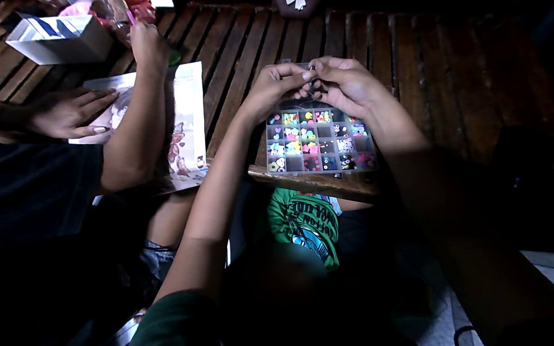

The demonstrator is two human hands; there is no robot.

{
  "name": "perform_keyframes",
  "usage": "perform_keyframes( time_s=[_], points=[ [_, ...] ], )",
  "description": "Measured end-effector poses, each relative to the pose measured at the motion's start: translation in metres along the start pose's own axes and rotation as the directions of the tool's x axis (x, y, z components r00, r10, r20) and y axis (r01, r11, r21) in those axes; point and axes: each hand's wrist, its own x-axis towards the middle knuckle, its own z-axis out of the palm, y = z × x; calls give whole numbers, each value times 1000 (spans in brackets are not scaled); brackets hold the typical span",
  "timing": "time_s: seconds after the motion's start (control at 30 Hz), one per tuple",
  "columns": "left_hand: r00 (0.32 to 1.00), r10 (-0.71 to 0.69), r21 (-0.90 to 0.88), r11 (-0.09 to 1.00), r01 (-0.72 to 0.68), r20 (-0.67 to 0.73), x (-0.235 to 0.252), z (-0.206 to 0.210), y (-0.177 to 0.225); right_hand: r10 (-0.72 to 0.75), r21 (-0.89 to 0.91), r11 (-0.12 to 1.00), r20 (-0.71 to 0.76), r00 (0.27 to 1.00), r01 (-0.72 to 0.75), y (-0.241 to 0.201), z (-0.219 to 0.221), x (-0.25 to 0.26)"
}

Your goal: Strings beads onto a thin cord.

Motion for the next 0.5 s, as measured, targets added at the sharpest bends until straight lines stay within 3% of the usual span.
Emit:
perform_keyframes(
  time_s=[0.5],
  points=[
    [1000,1,-8,1000,0,17,1,-1,-2,10,-18,1000,11,1000,-10,0,-1,0]
  ],
)
